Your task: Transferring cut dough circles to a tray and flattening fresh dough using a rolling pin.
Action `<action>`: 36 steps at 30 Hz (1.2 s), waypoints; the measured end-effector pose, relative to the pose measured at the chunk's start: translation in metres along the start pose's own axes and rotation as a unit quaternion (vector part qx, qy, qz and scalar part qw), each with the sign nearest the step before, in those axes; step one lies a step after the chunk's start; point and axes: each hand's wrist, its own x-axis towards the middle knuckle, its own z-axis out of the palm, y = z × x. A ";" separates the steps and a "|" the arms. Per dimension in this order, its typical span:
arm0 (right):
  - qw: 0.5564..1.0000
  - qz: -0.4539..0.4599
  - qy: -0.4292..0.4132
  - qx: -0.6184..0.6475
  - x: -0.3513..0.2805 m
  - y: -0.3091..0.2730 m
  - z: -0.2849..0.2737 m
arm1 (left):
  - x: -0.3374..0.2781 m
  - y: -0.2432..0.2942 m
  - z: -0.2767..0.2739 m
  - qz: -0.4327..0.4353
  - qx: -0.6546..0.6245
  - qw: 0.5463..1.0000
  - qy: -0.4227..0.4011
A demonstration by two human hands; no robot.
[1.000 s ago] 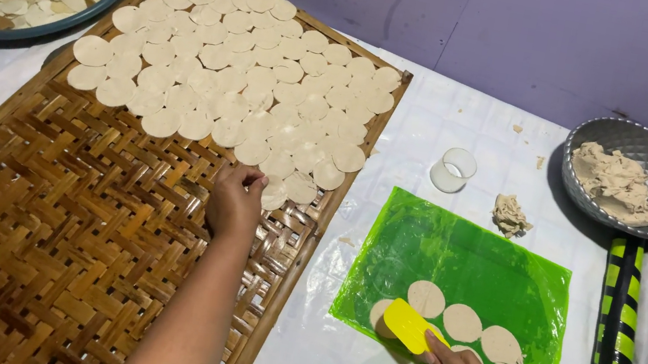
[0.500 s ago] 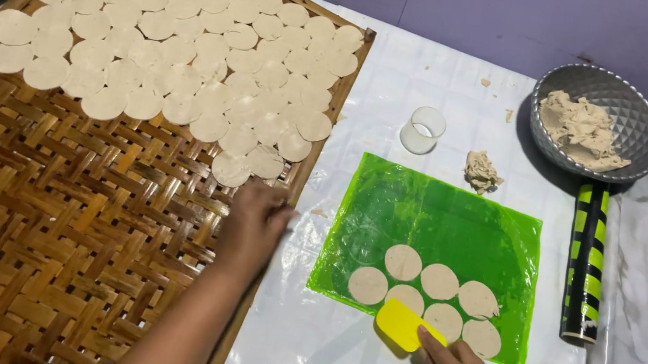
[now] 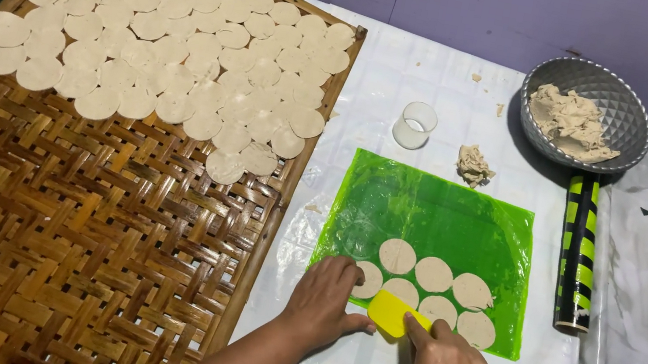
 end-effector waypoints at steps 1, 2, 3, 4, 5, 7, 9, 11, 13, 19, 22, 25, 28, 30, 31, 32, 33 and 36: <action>1.000 0.000 -0.005 -0.003 0.003 -0.001 -0.001 | 0.001 0.001 0.004 0.003 0.008 1.000 0.021; 1.000 0.000 -0.004 -0.003 0.005 0.000 -0.002 | 0.003 0.001 0.007 0.003 0.009 1.000 0.022; 1.000 -0.001 -0.011 -0.016 0.007 0.000 -0.002 | 0.004 0.001 0.011 0.004 0.014 1.000 0.027; 0.999 -0.002 -0.018 -0.030 0.008 0.000 -0.003 | 0.005 0.001 0.014 0.005 0.020 0.999 0.032; 0.999 -0.002 -0.017 -0.030 0.011 0.001 -0.003 | 0.005 0.003 0.015 0.005 0.021 0.999 0.033; 1.000 -0.011 -0.007 -0.023 0.016 0.003 -0.005 | 0.007 0.005 0.017 0.016 0.017 0.998 0.058; 0.999 -0.017 0.029 -0.009 0.021 0.005 -0.003 | 0.011 0.007 0.020 -0.009 0.024 0.999 0.044; 0.998 -0.024 0.065 0.004 0.024 0.003 -0.007 | 0.013 0.004 0.029 -0.035 0.033 0.998 0.030; 0.998 0.022 0.037 0.051 0.028 -0.001 -0.018 | 0.012 -0.007 0.043 -0.037 0.025 0.995 0.086; 0.983 0.113 0.049 0.137 0.028 0.004 -0.022 | 0.022 0.004 -0.001 -0.304 -0.245 0.915 0.099; 0.985 0.112 0.037 0.129 0.026 0.011 -0.016 | 0.016 -0.038 -0.005 -0.301 -0.281 0.898 0.153; 0.986 0.111 0.024 0.123 0.026 0.015 -0.009 | 0.018 -0.039 -0.061 -0.364 -0.225 0.888 0.170; 0.983 0.111 0.040 0.140 0.023 0.015 0.003 | 0.013 -0.098 -0.079 -0.302 -0.145 0.906 0.258; 0.983 0.111 0.028 0.145 0.024 0.015 0.010 | 0.017 -0.116 -0.105 -0.311 -0.105 0.905 0.272; 0.982 0.117 0.016 0.147 0.025 0.016 0.013 | 0.019 -0.124 -0.118 -0.317 -0.068 0.903 0.281; 0.982 0.114 0.017 0.148 0.025 0.016 0.017 | 0.021 -0.131 -0.128 -0.317 -0.067 0.903 0.284; 0.983 0.105 0.028 0.150 0.025 0.016 0.020 | 0.023 -0.137 -0.137 -0.329 -0.047 0.892 0.305; 0.982 0.096 0.041 0.156 0.025 0.018 0.027 | 0.028 -0.167 -0.151 -0.324 -0.017 0.875 0.359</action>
